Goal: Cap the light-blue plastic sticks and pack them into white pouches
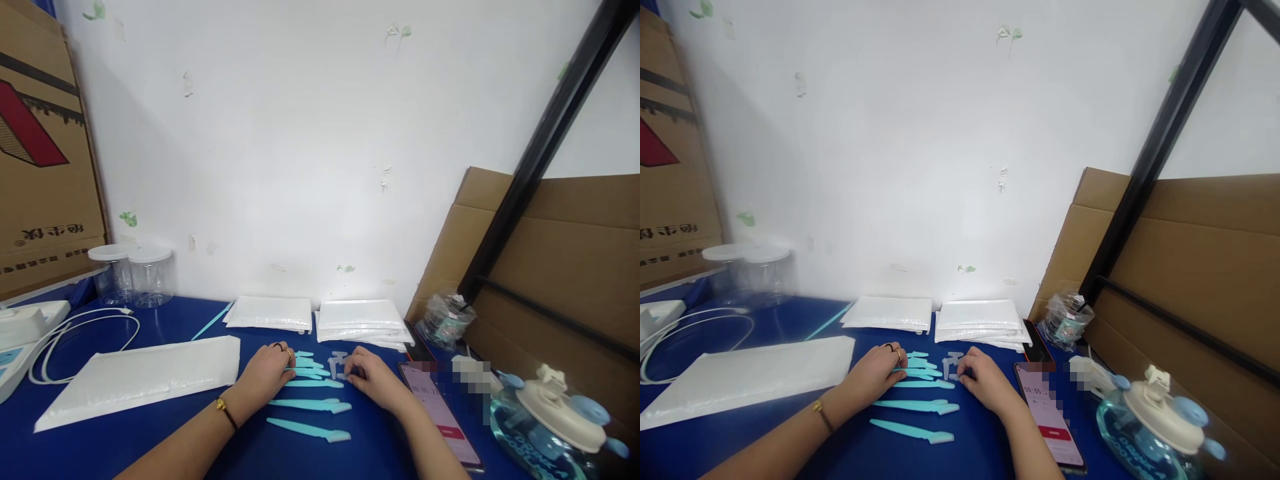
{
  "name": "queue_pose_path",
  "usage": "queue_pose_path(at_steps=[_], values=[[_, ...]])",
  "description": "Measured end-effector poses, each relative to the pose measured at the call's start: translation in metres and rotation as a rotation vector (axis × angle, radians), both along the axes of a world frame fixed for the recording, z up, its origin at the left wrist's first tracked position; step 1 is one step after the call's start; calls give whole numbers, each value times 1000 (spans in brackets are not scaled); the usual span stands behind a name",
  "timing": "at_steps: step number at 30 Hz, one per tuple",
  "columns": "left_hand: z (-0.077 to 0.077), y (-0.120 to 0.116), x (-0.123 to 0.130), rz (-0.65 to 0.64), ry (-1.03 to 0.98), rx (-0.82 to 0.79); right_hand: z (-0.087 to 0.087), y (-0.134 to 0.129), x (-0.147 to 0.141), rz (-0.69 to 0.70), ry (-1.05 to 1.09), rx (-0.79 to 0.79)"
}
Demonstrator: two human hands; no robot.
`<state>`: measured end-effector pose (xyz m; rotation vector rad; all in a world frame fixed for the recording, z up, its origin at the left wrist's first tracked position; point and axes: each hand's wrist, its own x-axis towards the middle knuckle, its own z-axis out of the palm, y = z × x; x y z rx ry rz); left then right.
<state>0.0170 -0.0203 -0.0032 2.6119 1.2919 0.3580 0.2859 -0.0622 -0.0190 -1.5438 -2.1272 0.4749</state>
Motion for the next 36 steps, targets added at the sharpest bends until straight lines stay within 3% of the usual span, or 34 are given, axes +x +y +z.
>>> queue_pose_path(at_steps=[7,12,20,24,28,36], values=[[3,-4,-2,-49,-66,-73,-6,0,9,-31,-6,-45],[3,-13,2,-168,-68,-212,2,-6,13,-95,-50,-81],[14,-18,5,-97,-56,-120,8,-9,13,-101,-83,-129],[10,-13,2,-92,-86,-115,10,-10,13,-71,63,-180],[8,-8,-1,-68,-114,-128,18,-13,5,44,302,-254],[6,-6,-1,-77,-126,-123,20,-15,-8,75,352,-252]])
